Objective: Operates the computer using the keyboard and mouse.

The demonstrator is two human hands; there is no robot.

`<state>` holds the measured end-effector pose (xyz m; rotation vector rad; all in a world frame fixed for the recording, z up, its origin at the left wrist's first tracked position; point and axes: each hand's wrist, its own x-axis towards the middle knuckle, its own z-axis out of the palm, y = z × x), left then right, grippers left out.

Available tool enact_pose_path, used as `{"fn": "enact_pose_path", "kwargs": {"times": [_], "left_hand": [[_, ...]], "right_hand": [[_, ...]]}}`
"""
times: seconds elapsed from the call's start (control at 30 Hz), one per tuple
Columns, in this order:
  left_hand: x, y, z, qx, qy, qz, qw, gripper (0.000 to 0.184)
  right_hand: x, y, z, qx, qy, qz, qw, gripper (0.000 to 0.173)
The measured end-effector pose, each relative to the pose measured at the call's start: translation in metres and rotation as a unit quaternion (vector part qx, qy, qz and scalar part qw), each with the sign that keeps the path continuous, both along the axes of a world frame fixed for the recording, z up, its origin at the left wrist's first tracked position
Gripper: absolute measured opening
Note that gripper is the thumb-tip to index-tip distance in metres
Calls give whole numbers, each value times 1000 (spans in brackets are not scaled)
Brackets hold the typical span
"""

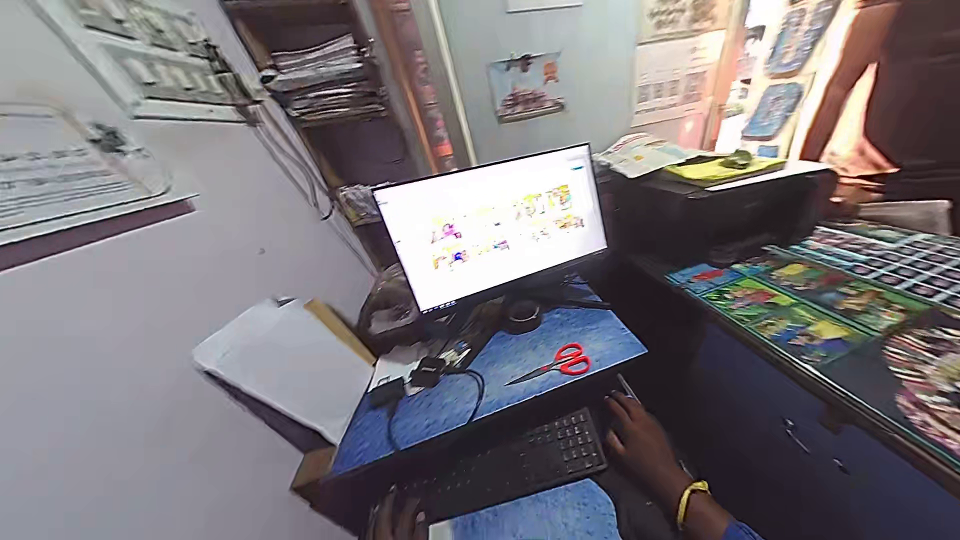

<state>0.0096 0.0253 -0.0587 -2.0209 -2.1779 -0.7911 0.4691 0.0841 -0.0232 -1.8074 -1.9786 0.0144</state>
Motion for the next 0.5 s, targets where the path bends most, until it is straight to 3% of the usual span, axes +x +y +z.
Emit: {"fn": "enact_pose_path", "kwargs": {"times": [0.5], "left_hand": [[-4, 6, -17, 73, 3, 22, 997, 45]], "right_hand": [[-1, 0, -8, 19, -19, 23, 999, 56]]}}
